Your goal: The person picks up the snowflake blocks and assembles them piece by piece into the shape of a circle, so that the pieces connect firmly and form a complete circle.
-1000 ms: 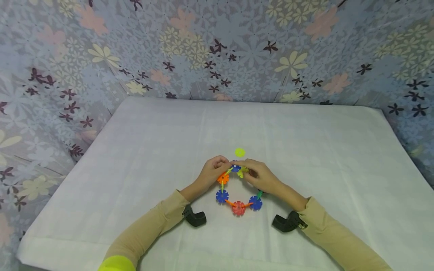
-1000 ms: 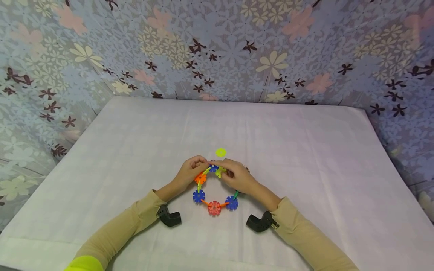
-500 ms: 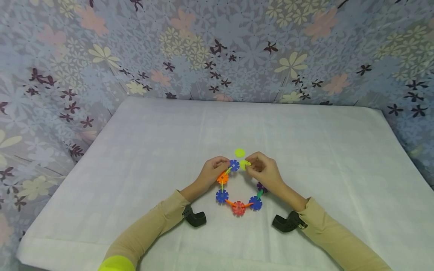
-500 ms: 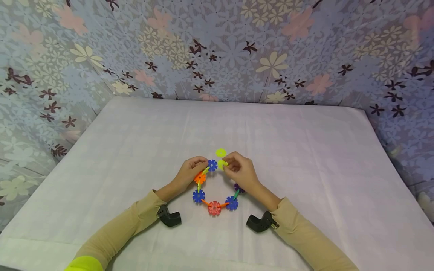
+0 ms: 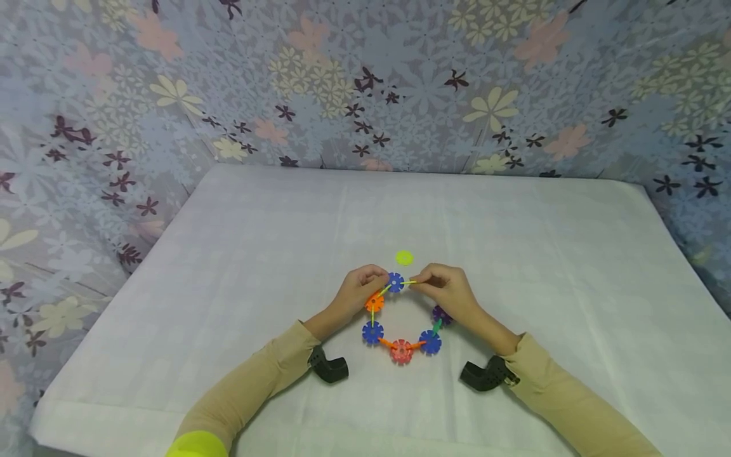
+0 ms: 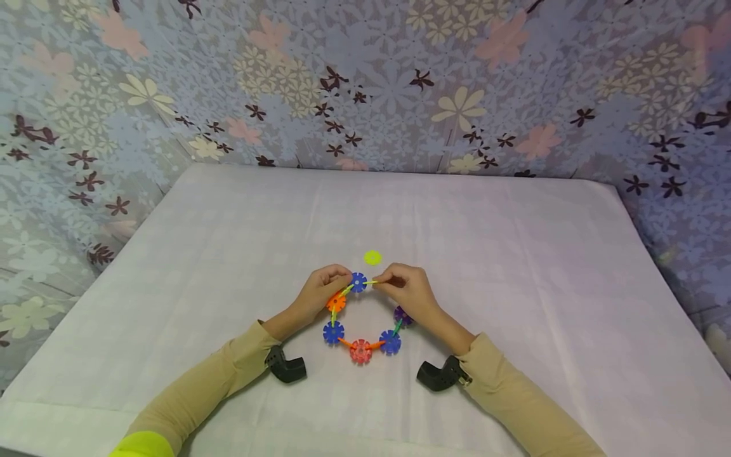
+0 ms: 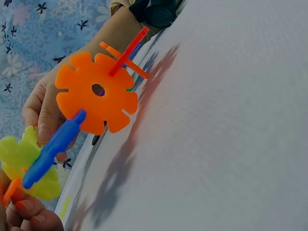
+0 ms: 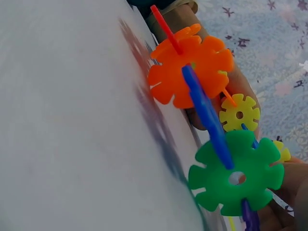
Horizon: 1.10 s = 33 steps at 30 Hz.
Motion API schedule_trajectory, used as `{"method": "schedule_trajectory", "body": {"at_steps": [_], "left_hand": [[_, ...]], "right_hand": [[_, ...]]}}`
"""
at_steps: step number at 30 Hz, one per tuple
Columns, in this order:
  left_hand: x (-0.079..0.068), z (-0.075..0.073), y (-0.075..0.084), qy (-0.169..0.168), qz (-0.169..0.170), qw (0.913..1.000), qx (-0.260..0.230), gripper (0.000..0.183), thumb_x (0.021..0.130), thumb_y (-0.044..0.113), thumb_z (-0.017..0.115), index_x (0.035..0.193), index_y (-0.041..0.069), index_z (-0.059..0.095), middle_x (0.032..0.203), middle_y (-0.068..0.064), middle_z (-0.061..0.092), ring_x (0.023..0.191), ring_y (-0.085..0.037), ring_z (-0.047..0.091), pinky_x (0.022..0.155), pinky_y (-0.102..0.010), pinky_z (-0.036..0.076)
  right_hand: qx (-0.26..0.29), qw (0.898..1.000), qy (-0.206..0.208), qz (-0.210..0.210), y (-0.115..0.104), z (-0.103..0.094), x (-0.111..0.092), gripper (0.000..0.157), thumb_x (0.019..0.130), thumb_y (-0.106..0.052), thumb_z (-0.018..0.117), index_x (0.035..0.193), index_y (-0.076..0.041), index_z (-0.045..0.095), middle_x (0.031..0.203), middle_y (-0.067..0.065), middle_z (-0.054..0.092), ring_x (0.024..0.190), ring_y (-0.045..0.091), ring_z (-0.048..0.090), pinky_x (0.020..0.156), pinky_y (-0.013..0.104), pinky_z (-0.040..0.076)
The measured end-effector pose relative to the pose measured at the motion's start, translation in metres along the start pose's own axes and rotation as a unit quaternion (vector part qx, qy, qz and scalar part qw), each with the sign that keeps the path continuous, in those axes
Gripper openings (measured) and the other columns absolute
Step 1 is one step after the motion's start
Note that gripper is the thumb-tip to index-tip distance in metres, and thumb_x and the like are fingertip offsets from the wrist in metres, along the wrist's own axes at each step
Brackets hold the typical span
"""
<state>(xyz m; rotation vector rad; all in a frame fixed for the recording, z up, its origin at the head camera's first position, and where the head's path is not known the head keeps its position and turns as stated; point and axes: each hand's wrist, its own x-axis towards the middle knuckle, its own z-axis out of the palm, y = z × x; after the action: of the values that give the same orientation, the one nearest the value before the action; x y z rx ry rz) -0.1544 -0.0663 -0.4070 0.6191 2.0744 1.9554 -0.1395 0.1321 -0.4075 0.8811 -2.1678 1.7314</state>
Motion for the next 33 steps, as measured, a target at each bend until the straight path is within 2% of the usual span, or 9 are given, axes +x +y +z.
{"method": "schedule_trajectory", "body": {"at_steps": [5,11,17,20,23,28,33], "left_hand": [[-0.0008,-0.0011,-0.0013,-0.003,0.019,0.9998,-0.003,0.017,0.090,0.000,0.048,0.090,-0.016,0.054,0.056,0.002,0.046,0.050,-0.006,0.039,0.049,-0.018,0.034],[-0.0013,0.0000,-0.0013,0.006,0.025,0.9996,-0.014,0.016,0.090,-0.001,0.048,0.089,-0.017,0.053,0.057,-0.001,0.047,0.050,-0.006,0.038,0.048,-0.018,0.033],[-0.0019,0.0017,-0.0017,0.011,0.039,0.9991,-0.016,0.014,0.089,-0.004,0.048,0.088,-0.017,0.052,0.061,-0.021,0.046,0.051,-0.005,0.037,0.048,-0.018,0.031],[-0.0018,0.0017,-0.0021,0.014,0.047,0.9987,-0.007,0.014,0.089,-0.004,0.048,0.087,-0.016,0.053,0.059,-0.017,0.046,0.050,-0.006,0.036,0.048,-0.018,0.030],[-0.0010,0.0021,-0.0022,0.017,0.055,0.9983,-0.001,0.013,0.089,-0.004,0.048,0.087,-0.016,0.053,0.057,-0.005,0.045,0.051,-0.006,0.035,0.048,-0.018,0.029],[-0.0001,0.0028,-0.0024,0.019,0.054,0.9984,0.001,0.012,0.089,-0.004,0.048,0.087,-0.015,0.052,0.058,0.000,0.043,0.050,-0.005,0.036,0.048,-0.018,0.030],[0.0001,0.0017,-0.0020,0.016,0.043,0.9990,0.002,0.013,0.089,-0.005,0.048,0.086,-0.017,0.052,0.056,0.000,0.043,0.048,-0.004,0.034,0.046,-0.018,0.030]], "right_hand": [[0.024,1.000,-0.007,0.013,0.0018,0.0008,-0.0001,0.013,0.070,0.023,0.061,0.072,0.011,0.060,0.077,0.025,0.061,0.070,0.029,0.061,0.065,0.025,0.049],[0.042,0.999,-0.007,0.033,0.0023,0.0023,-0.0004,0.012,0.070,0.023,0.061,0.072,0.011,0.059,0.077,0.025,0.061,0.072,0.028,0.062,0.064,0.026,0.049],[0.038,0.999,-0.012,-0.022,0.0050,0.0040,-0.0001,0.017,0.066,0.026,0.061,0.069,0.009,0.057,0.072,0.024,0.060,0.070,0.031,0.061,0.062,0.025,0.049],[0.047,0.998,-0.016,-0.044,0.0069,0.0043,0.0008,0.019,0.065,0.028,0.061,0.068,0.010,0.057,0.071,0.024,0.059,0.069,0.031,0.061,0.061,0.024,0.049],[0.051,0.997,-0.018,-0.054,0.0081,0.0041,0.0016,0.021,0.063,0.030,0.060,0.067,0.009,0.056,0.070,0.024,0.059,0.068,0.030,0.061,0.060,0.024,0.049],[0.012,0.997,-0.012,-0.070,0.0065,0.0042,0.0020,0.023,0.061,0.028,0.063,0.066,0.007,0.057,0.069,0.021,0.060,0.064,0.027,0.061,0.057,0.021,0.048],[-0.065,0.993,-0.015,-0.102,0.0010,0.0050,0.0028,0.022,0.062,0.025,0.066,0.069,0.005,0.058,0.068,0.015,0.059,0.061,0.024,0.059,0.058,0.020,0.047]]}}
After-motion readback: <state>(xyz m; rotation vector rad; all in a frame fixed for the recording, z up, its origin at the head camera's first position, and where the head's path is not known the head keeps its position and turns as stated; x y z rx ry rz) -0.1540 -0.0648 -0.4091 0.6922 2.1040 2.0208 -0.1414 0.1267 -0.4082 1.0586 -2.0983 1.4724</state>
